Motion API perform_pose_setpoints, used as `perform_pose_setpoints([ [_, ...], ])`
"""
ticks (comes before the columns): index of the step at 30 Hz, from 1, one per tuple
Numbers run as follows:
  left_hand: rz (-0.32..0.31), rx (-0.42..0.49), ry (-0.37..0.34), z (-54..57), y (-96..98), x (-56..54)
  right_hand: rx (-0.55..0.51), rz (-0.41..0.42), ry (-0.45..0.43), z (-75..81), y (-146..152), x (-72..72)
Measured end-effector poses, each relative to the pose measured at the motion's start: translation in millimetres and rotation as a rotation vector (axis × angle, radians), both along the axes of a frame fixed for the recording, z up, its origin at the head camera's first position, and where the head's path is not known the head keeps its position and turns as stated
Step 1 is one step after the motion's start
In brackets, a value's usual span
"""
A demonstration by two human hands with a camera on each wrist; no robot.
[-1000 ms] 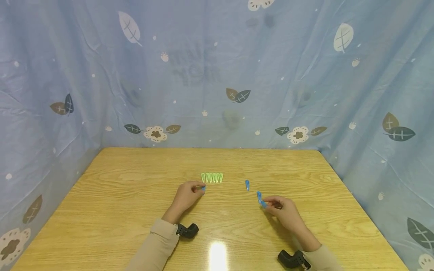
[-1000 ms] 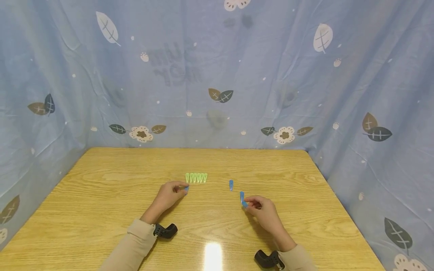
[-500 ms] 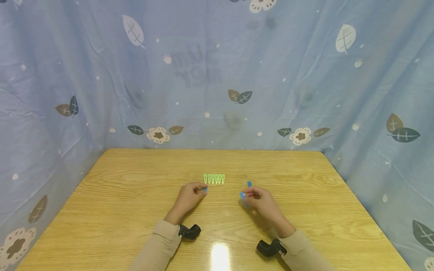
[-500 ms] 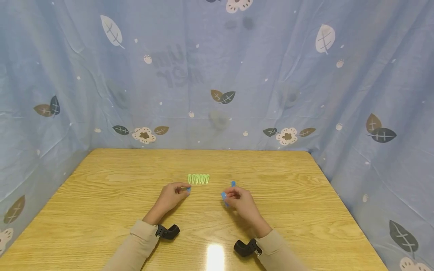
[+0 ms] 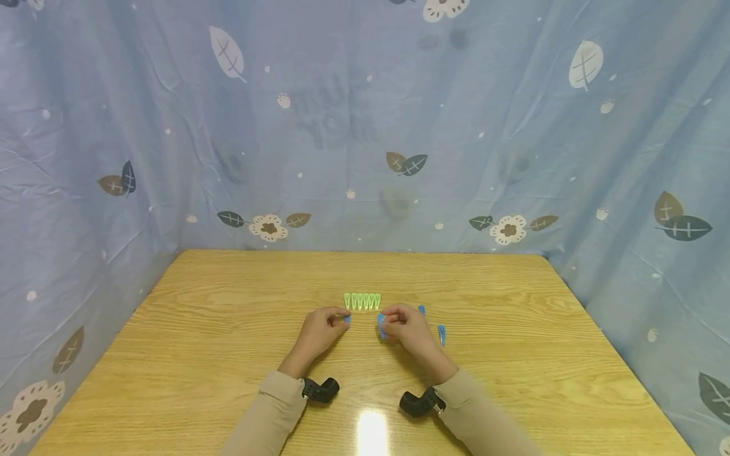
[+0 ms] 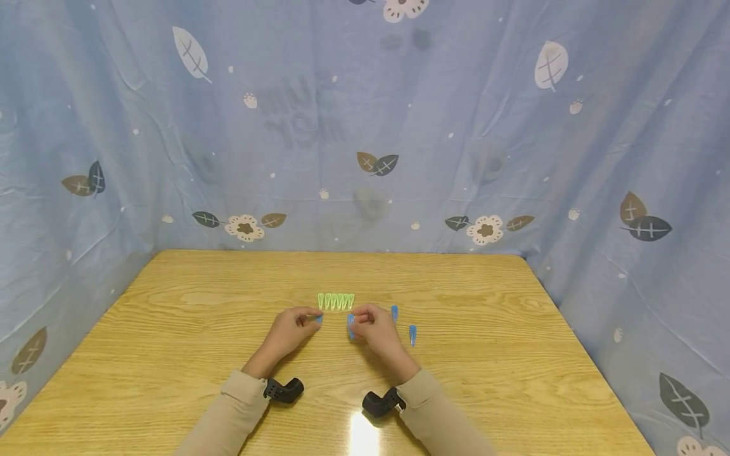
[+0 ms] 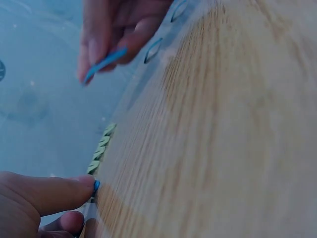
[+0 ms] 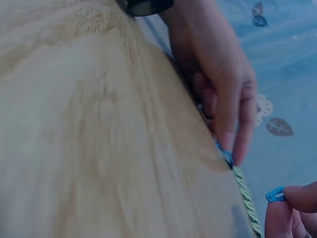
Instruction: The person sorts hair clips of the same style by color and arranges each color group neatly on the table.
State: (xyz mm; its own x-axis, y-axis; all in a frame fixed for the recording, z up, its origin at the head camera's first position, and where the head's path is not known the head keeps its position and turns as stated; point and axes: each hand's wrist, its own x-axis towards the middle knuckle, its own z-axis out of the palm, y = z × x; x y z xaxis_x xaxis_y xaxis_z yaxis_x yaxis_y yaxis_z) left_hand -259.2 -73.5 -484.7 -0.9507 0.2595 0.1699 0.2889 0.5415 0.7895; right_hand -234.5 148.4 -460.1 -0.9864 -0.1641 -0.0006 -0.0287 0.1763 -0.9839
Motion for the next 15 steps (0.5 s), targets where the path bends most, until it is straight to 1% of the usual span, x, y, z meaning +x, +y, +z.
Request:
perform_pose_setpoints([
  [3, 0.001, -0.003, 0.006, 0.9, -0.6, 0.0, 0.005, -0.012, -0.004, -1.9, -13, -5.1],
  [7, 0.0, 0.005, 0.008, 2.1, -1.4, 0.1, 0.048, -0.031, 0.005, -3.3, -28, -11.4],
  [10, -0.01, 0.009, 0.02, 1.6, -1.4, 0.1, 0.064, -0.048, -0.004, -3.5, -37, -14.7],
  [15, -0.007, 0.007, 0.017, 1.3, -1.6, -0.6, 0.105, -0.08, -0.021, -3.4, -47, -18.1],
])
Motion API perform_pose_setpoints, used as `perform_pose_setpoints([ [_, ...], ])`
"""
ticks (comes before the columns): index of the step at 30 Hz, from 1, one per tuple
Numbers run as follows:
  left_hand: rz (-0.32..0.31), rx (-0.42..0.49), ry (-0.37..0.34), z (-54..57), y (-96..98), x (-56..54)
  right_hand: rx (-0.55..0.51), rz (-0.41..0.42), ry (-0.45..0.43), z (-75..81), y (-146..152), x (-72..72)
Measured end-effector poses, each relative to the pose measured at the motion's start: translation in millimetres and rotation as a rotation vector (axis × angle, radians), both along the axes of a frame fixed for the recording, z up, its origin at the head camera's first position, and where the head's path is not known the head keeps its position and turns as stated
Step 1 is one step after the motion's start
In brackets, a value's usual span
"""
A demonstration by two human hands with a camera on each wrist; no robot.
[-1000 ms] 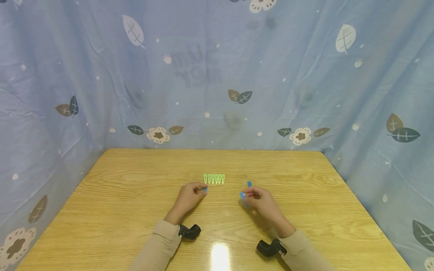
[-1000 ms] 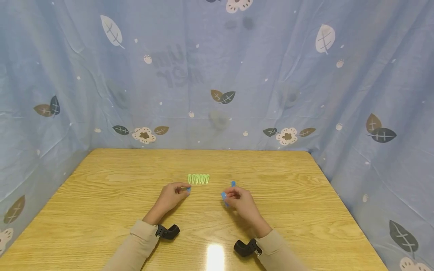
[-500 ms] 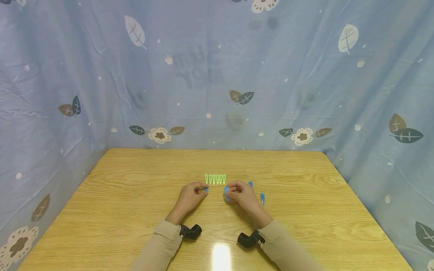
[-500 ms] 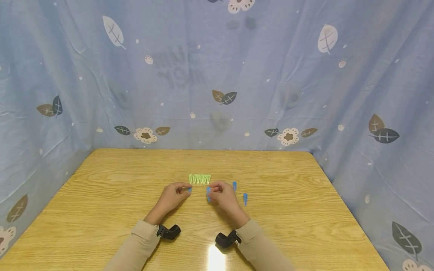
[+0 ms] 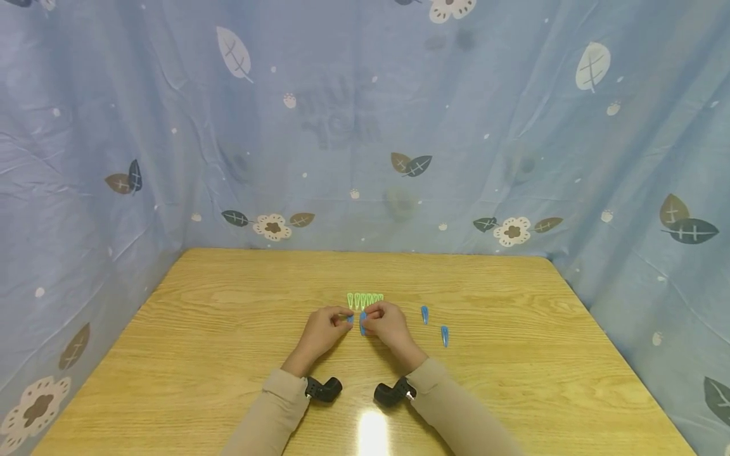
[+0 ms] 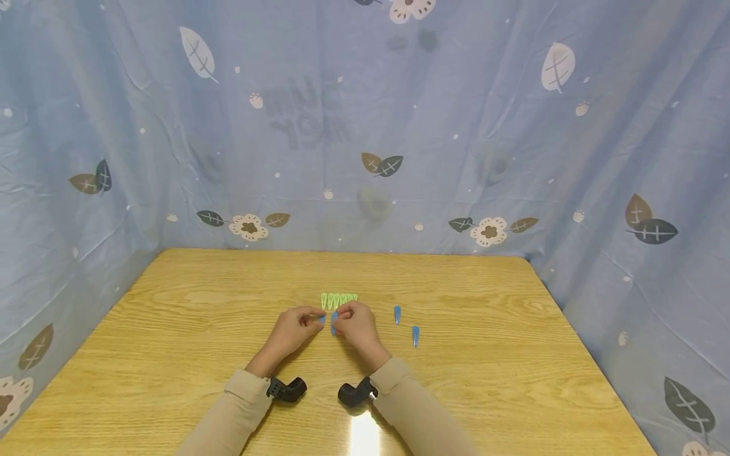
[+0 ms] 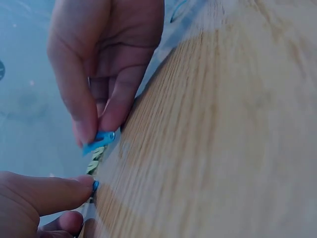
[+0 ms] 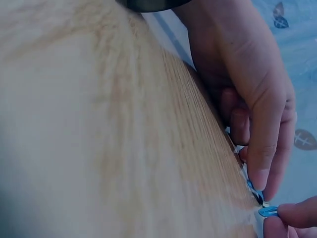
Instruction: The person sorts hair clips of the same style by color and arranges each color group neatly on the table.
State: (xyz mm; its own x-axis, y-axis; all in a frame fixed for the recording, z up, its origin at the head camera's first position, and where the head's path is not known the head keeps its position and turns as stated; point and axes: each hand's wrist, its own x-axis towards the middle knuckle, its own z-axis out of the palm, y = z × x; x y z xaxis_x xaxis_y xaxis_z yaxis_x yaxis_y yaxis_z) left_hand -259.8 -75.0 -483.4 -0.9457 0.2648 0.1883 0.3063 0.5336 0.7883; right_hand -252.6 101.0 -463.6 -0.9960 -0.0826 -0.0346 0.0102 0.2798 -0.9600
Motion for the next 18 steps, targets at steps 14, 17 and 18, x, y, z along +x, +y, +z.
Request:
perform_pose_setpoints([
  [14, 0.012, 0.006, 0.022, -1.2, 1.2, 0.0, 0.302, -0.053, 0.105, 6.4, -18, -6.1],
  [17, 0.013, 0.006, 0.024, -1.3, 1.4, 0.1, 0.316, -0.062, 0.098, 8.8, -20, -5.7],
  [18, 0.014, 0.004, 0.021, -0.9, 1.6, 0.1, 0.324, -0.065, 0.097, 9.5, -20, -5.7],
])
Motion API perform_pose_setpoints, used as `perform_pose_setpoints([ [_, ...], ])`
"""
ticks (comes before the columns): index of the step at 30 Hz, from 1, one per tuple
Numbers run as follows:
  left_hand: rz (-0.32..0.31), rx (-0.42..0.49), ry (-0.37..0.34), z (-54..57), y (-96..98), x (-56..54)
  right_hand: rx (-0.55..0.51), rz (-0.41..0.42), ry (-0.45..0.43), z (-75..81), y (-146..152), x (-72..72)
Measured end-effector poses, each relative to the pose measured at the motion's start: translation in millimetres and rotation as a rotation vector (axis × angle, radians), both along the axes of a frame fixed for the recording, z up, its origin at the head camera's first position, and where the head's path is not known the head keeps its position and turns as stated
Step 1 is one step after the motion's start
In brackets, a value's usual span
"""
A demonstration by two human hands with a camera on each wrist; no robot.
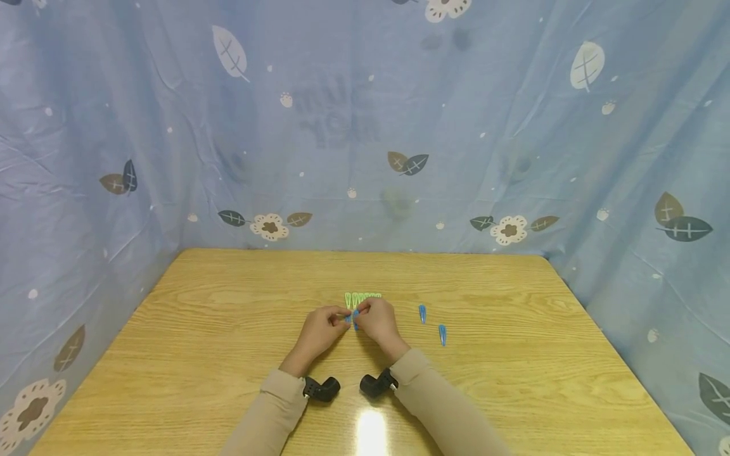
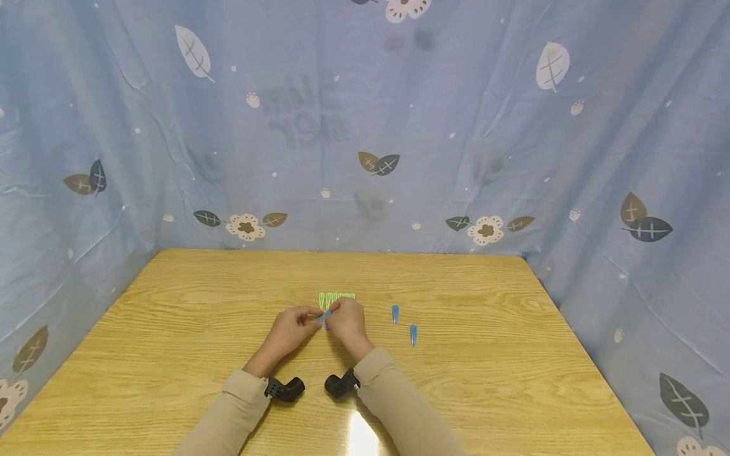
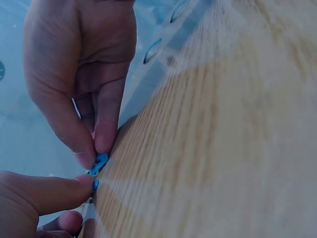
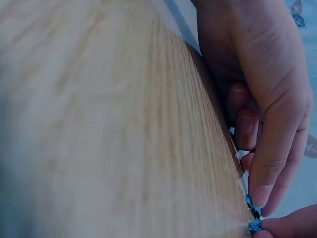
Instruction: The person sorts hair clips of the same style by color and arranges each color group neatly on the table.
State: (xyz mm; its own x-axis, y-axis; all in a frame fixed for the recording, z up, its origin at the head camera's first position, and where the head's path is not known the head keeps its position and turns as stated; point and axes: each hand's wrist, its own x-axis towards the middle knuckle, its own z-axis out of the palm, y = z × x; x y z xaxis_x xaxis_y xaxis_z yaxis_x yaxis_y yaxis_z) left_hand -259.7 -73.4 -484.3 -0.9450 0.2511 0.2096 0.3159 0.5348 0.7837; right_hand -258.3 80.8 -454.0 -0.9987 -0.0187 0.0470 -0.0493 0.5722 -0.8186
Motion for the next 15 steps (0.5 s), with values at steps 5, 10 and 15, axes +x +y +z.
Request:
perform_pose_setpoints([
  [5, 0.003, 0.001, -0.02, 1.6, 0.0, 0.1, 0.02, -0.023, -0.003, 2.0, -2.3, 0.0],
  [10, 0.011, 0.003, -0.018, 0.3, 0.0, -0.7, -0.012, -0.014, 0.015, -1.0, -0.9, 1.6],
  [15, 0.008, 0.003, -0.008, 0.0, 0.1, -1.2, -0.08, -0.005, 0.009, -6.9, 3.5, 3.3],
])
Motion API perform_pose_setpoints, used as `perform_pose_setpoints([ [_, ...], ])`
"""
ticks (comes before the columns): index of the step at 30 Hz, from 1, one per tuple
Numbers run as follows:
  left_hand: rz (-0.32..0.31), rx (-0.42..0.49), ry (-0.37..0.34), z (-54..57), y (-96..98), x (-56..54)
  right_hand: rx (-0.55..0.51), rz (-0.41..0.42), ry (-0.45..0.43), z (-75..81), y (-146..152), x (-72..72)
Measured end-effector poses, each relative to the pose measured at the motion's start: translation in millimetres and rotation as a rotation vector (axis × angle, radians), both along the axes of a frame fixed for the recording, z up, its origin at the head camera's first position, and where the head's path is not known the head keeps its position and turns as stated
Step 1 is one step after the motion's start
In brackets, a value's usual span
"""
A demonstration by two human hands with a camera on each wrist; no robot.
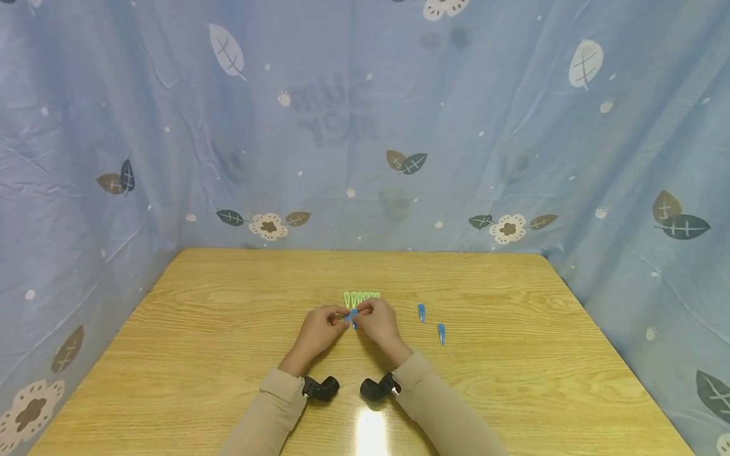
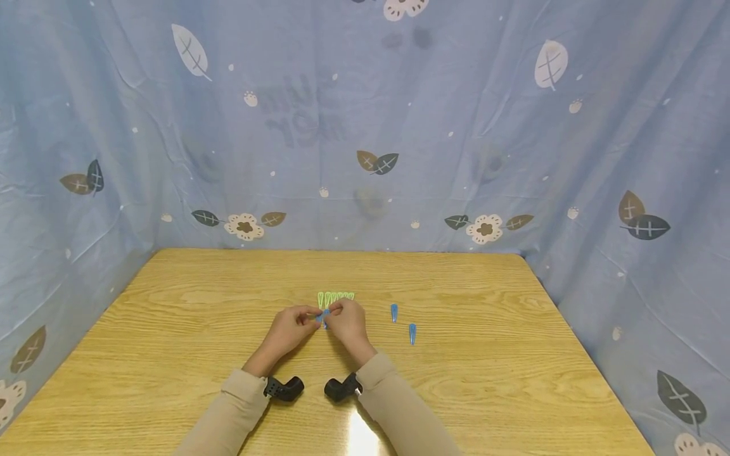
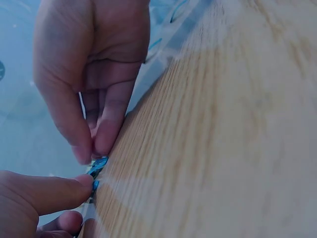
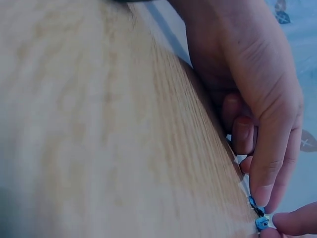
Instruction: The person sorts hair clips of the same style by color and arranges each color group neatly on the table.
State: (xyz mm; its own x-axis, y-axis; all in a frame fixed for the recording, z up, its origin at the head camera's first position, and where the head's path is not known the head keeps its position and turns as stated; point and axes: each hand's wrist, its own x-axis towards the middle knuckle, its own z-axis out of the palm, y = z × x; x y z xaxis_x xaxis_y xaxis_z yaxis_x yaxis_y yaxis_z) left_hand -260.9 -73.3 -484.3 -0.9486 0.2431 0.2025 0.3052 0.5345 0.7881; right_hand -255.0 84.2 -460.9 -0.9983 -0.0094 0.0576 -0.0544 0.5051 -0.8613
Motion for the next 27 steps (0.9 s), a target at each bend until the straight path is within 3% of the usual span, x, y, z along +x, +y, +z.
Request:
perform_pose_setpoints([
  [7, 0.001, -0.02, -0.014, 0.1, -0.7, -0.2, -0.128, 0.008, -0.052, -1.5, 7, 4.6],
  [19, -0.001, -0.018, -0.025, 0.7, 2.6, 2.4, -0.16, 0.08, 0.022, 4.3, 53, 13.6],
  [27, 0.011, -0.019, -0.029, 1.1, 0.6, 3.8, -0.151, 0.028, 0.016, 8.3, 91, 21.3],
])
